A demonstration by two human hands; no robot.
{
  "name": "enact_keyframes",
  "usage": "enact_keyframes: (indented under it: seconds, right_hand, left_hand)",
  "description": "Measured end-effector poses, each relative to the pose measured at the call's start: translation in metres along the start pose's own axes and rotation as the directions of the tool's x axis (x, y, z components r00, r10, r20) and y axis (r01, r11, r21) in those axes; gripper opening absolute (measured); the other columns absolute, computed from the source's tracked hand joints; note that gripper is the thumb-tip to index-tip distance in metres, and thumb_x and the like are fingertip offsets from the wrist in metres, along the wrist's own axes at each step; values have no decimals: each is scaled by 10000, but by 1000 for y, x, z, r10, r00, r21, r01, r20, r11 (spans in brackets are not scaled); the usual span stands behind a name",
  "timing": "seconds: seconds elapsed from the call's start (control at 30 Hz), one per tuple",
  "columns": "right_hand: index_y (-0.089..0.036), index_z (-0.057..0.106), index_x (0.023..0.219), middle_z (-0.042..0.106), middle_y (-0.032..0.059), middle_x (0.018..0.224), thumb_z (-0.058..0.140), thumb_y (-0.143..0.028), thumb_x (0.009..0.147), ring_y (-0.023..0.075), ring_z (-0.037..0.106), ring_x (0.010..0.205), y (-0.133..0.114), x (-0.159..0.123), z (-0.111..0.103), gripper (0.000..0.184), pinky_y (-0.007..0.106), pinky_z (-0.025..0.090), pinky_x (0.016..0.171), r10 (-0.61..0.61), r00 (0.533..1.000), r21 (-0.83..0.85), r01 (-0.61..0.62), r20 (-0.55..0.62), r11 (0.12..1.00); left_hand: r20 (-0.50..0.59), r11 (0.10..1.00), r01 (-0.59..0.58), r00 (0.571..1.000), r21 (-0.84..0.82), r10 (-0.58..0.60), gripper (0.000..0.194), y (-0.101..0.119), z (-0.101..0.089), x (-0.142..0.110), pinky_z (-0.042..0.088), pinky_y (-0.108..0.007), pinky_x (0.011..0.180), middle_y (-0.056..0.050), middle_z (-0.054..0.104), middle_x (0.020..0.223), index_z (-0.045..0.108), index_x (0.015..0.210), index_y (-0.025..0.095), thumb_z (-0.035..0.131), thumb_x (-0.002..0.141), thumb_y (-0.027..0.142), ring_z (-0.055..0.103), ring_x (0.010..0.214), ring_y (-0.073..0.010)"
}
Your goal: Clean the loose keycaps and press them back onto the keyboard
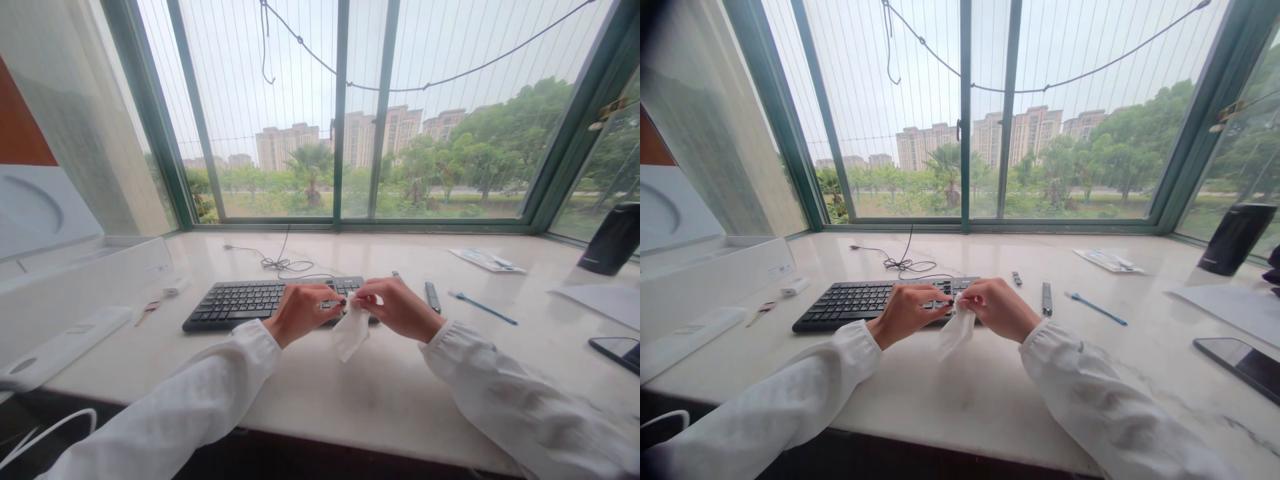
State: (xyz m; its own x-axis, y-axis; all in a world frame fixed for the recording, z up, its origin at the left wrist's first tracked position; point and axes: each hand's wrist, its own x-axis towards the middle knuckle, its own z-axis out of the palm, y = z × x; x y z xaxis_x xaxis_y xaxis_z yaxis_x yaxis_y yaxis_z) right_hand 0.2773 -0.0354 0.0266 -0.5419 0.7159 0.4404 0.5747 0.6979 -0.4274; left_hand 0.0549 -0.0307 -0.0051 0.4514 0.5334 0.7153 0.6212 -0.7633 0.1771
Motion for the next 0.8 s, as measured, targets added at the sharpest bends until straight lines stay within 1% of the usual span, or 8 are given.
enact_keyframes:
  seconds: [0.1,0.2,0.27,0.33,0.47,0.57,0.67,0.8]
  right_hand:
    - [-160,747,776,641,37,659,546,-474,856,148,530,639,4,-2,-14,381,265,387,621,109,979,48,-119,170,992]
    - [-152,748,784,661,34,678,604,-503,795,147,547,642,10,-5,-17,380,249,378,577,167,874,86,-230,457,969]
    - [-158,744,830,672,31,696,656,-510,745,149,558,643,13,-6,-12,373,245,378,566,207,826,68,-283,524,957]
    - [-165,725,904,677,28,720,695,-531,698,151,566,649,17,-4,-8,421,247,390,579,257,832,49,-322,492,946]
    - [-176,679,951,697,49,858,643,-618,717,168,596,742,24,3,-7,501,260,425,657,291,894,87,-338,340,937]
    - [-183,677,912,698,56,881,497,-629,824,175,606,773,33,8,-10,489,273,428,686,336,934,77,-346,119,935]
    - [-196,681,839,694,36,795,481,-558,859,167,599,710,43,10,-4,415,280,419,676,348,932,-26,-352,-100,936]
    - [-224,701,805,705,20,781,522,-503,849,161,604,683,53,18,11,334,275,418,662,308,946,-117,-318,-97,941]
  left_hand:
    - [-60,991,130,990,24,-128,162,-10,-4,5,506,-228,674,-2,751,918,741,901,227,650,830,340,692,785,-146]
    - [-62,976,208,977,62,-204,174,-24,-7,7,512,-257,763,5,750,916,727,930,223,635,836,337,693,812,-161]
    - [-55,966,247,968,82,-243,151,-33,-7,8,511,-259,764,22,749,896,722,912,228,649,819,322,694,790,-160]
    - [-47,962,259,966,85,-256,133,-40,-8,7,511,-256,780,35,748,891,721,897,232,655,812,310,694,795,-156]
    - [-55,961,263,964,82,-259,125,-51,-10,10,502,-260,857,37,748,915,728,888,235,653,814,303,691,831,-152]
    - [-31,951,293,956,94,-292,140,-58,-11,20,493,-278,883,31,752,909,739,898,241,660,811,318,690,873,-164]
    - [48,941,326,942,94,-332,133,-64,-8,36,489,-283,891,27,755,895,755,871,252,683,793,331,684,887,-171]
    - [186,937,331,919,115,-347,153,-67,10,51,483,-279,898,21,755,914,768,880,264,665,807,349,672,900,-170]
